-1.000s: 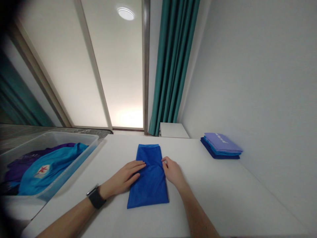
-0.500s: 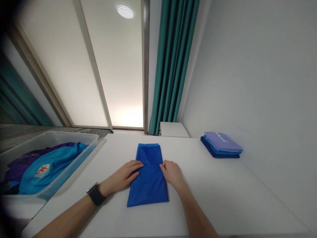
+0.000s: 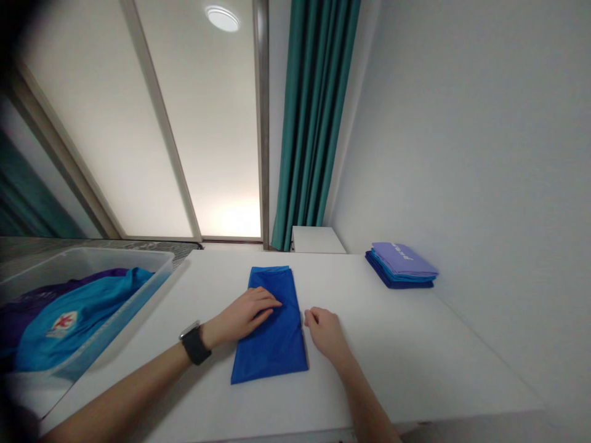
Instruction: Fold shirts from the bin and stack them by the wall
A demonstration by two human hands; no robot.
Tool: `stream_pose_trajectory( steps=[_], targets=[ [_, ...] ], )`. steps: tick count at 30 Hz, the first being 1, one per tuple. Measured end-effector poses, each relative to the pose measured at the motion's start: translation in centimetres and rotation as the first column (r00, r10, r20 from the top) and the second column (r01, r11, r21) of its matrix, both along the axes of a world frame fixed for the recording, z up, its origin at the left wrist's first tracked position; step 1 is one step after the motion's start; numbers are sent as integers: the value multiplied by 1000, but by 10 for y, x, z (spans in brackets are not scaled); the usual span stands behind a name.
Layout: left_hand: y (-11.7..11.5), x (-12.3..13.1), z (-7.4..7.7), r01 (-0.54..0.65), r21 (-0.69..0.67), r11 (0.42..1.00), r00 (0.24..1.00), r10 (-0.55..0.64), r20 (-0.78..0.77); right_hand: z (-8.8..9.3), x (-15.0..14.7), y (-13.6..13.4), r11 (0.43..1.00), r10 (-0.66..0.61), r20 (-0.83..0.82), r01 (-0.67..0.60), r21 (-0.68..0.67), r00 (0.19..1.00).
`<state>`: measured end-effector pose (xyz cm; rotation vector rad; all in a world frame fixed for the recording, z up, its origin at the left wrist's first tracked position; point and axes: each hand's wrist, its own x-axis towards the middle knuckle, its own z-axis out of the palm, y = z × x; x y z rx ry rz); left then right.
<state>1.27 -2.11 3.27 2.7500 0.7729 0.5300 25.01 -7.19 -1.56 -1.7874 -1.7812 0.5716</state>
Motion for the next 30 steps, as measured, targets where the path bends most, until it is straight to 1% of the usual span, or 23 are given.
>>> stream_pose_trajectory(
  steps=[2, 4, 7, 9, 12, 15, 19, 24, 27, 30],
  targets=[
    [7, 18, 2, 44, 6, 999, 999, -43, -29, -1, -1, -6, 1000, -7, 9, 7, 11, 1000],
    [15, 35, 0, 90, 10, 996, 995, -89, -51, -3, -2, -11, 999, -10, 18, 9, 32, 1000],
    [24, 54, -11, 170, -10, 985, 982, -171, -75, -8, -5, -19, 995, -15, 67, 8, 95, 998],
    [27, 60, -18, 202, -37, 979, 976, -205, -75, -13, -8, -25, 989, -41, 127, 22, 147, 991],
    [28, 62, -28, 179, -74, 981, 983, -182, -38, -16, -15, -35, 978, -88, 221, 42, 205, 971],
    [29, 60, -33, 156, -108, 982, 988, -157, -6, -16, -22, -45, 975, -95, 280, 32, 221, 955],
    [28, 60, -32, 149, -118, 982, 989, -150, 6, -13, -25, -54, 980, -84, 292, 26, 198, 953],
    [26, 62, -32, 129, -94, 987, 991, -130, -9, -15, -23, -57, 985, -62, 313, 8, 173, 948],
    [25, 62, -32, 127, -76, 989, 992, -128, -15, -17, -22, -58, 980, -65, 312, 1, 200, 948],
    [25, 62, -30, 133, -73, 988, 991, -134, -7, -17, -22, -59, 967, -78, 297, -1, 255, 952]
  ],
)
